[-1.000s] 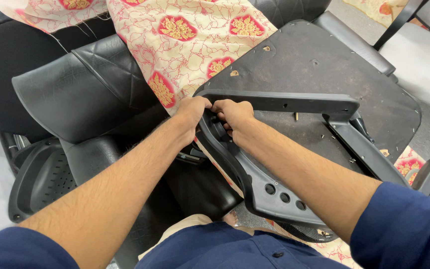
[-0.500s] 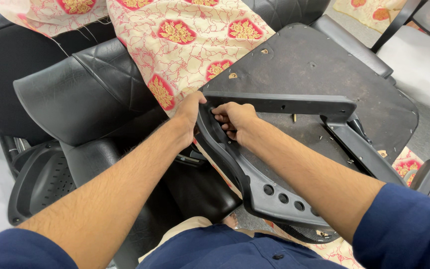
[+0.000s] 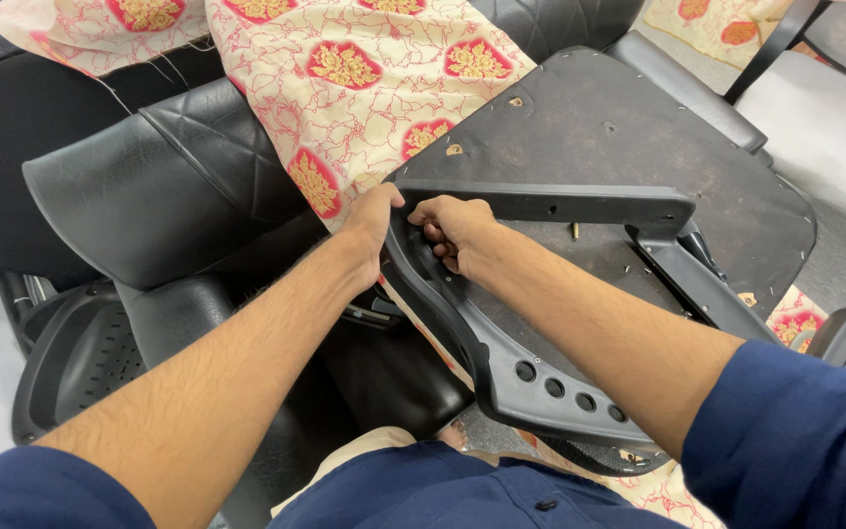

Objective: The person uses a screwdriver to attach a black plastic frame to a chair seat by inserting and tightening screws. They handle screws and the frame, aligning the frame and securing it to the seat.

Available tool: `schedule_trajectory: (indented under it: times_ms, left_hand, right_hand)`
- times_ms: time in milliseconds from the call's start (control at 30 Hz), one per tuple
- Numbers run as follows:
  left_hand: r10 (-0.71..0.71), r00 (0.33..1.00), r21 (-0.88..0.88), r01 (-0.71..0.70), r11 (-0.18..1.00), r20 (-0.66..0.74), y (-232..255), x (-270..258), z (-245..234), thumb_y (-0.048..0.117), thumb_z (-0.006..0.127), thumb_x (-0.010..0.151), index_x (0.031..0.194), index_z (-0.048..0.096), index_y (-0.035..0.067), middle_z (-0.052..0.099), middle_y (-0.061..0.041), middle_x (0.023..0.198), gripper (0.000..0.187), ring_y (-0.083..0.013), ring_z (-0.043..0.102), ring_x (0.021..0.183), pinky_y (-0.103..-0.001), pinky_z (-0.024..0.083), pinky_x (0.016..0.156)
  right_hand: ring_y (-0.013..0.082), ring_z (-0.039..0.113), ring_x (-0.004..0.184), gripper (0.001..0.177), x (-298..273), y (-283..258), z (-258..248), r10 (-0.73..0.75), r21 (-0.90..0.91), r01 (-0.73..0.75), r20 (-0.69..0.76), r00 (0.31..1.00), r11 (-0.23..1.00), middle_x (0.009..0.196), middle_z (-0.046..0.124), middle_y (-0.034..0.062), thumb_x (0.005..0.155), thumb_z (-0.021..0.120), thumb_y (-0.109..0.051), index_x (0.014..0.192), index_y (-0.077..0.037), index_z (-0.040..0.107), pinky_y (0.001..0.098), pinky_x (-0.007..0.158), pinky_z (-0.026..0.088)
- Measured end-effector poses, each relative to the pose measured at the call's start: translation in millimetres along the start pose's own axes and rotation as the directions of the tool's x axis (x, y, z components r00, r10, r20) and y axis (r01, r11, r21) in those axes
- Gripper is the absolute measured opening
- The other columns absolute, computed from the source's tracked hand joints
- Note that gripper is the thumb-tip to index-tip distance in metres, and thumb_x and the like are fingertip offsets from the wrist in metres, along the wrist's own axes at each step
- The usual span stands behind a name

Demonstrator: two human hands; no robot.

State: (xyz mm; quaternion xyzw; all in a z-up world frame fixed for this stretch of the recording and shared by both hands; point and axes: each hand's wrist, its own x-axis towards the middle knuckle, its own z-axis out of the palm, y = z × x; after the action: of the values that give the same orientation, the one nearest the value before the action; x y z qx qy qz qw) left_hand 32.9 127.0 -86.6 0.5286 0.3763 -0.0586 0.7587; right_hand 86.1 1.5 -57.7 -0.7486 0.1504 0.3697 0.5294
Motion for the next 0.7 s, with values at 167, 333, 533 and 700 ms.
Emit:
schedule_trajectory:
  times_ms: [167, 333, 533, 700]
  left_hand:
    - [0.01, 1.0, -0.021, -0.01, 1.0, -0.002, -3, 5, 0, 0.028, 0.059, 0.075, 0.121, 0.06, 0.003, 0.065, -0.016, 0.115, 0.053, -0.0276, 0.061, 0.103, -0.044, 0.051, 0.09]
    - [0.004, 1.0, -0.024, -0.004, 1.0, -0.003, -4, 7, -1, 0.026, 0.061, 0.077, 0.117, 0.062, 0.003, 0.067, -0.016, 0.108, 0.047, -0.0269, 0.063, 0.097, -0.044, 0.052, 0.085]
    - [0.02, 1.0, 0.039, -0.02, 0.999, 0.008, -4, 6, 0, 0.023, 0.061, 0.085, 0.115, 0.063, 0.0, 0.069, -0.015, 0.106, 0.038, -0.0241, 0.064, 0.092, -0.041, 0.051, 0.079]
    - [0.033, 0.999, 0.073, -0.033, 0.997, -0.001, -3, 5, 1, 0.015, 0.06, 0.089, 0.115, 0.064, -0.003, 0.071, -0.015, 0.105, 0.032, -0.0232, 0.067, 0.09, -0.04, 0.053, 0.078]
  right_hand:
    - [0.0116, 0.039, 0.05, 0.026, -3, 2, 4, -0.026, 0.018, 0.027, -0.046, 0.999, 0.999, 0.055, 0.049, -0.0026, 0.076, 0.078, -0.021, 0.06, -0.013, 0.059, 0.0292, 0.048, 0.032]
    - [0.0113, 0.04, 0.051, 0.022, -10, 3, 2, -0.043, -0.002, 0.043, -0.045, 0.998, 0.999, 0.059, 0.05, -0.0027, 0.077, 0.078, -0.023, 0.066, -0.012, 0.063, 0.0286, 0.049, 0.033]
    - [0.0116, 0.039, 0.053, 0.027, -11, 5, -2, -0.052, -0.043, 0.053, 0.01, 0.999, 0.998, 0.058, 0.048, -0.0046, 0.08, 0.077, -0.025, 0.064, -0.015, 0.059, 0.0311, 0.054, 0.034]
    - [0.0123, 0.044, 0.054, 0.032, -9, 5, -8, -0.045, -0.072, 0.051, 0.078, 0.996, 0.996, 0.057, 0.05, -0.0044, 0.082, 0.077, -0.025, 0.06, -0.016, 0.055, 0.0335, 0.062, 0.043]
